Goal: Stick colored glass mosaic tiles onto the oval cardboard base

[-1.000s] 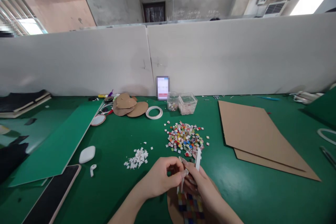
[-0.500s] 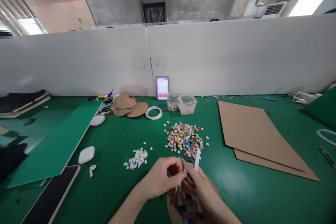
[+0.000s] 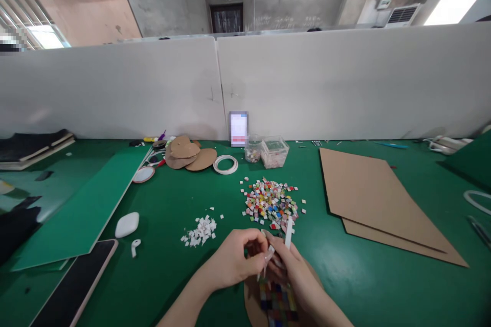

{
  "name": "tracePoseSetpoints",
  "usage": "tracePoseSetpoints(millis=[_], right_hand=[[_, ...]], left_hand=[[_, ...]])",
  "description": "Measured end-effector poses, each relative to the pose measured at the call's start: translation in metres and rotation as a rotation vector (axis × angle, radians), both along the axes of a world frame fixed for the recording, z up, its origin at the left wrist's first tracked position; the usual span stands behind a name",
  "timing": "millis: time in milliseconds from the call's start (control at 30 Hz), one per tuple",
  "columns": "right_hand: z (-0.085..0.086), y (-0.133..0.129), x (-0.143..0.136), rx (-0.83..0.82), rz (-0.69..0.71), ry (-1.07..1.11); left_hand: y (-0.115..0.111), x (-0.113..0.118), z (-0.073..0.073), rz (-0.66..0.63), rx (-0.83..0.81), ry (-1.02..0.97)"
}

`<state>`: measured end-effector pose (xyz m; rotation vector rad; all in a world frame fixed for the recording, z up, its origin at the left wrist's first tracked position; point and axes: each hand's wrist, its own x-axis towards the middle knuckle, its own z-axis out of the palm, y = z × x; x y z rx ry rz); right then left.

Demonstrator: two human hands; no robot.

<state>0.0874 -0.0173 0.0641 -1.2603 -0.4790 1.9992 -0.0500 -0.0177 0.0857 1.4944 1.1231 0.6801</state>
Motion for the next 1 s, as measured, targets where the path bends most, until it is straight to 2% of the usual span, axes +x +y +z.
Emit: tracePoseSetpoints(millis=[100,367,567,767,900,1000], right_hand=[[-0.002,0.000,-0.001,-0.014,-0.008,0.032],[-0.021,0.001,-0.001,0.145,0.078,0.053],[-0.020,0.002,0.000,0.118,0.079,0.011],[-0.018,0.004,0.003,0.076,-0.014,-0.091],[-0.021,0.006,0.006,0.232,-0.028,-0.242],[-0.024,0.005,0.007,0.362,-0.019,-0.321]], left_hand=[[0.000,0.001,-0.001,0.007,0.021,0.013],[-0.002,0.008,-0.002,0.066,0.096,0.143],[-0.002,0.009,-0.003,0.067,0.109,0.174],[-0.005,0.006,0.005,0.014,0.081,0.152],[-0.005,0.004,0.007,-0.008,0.113,0.173],[-0.003,0.004,0.001,0.008,0.146,0.228]])
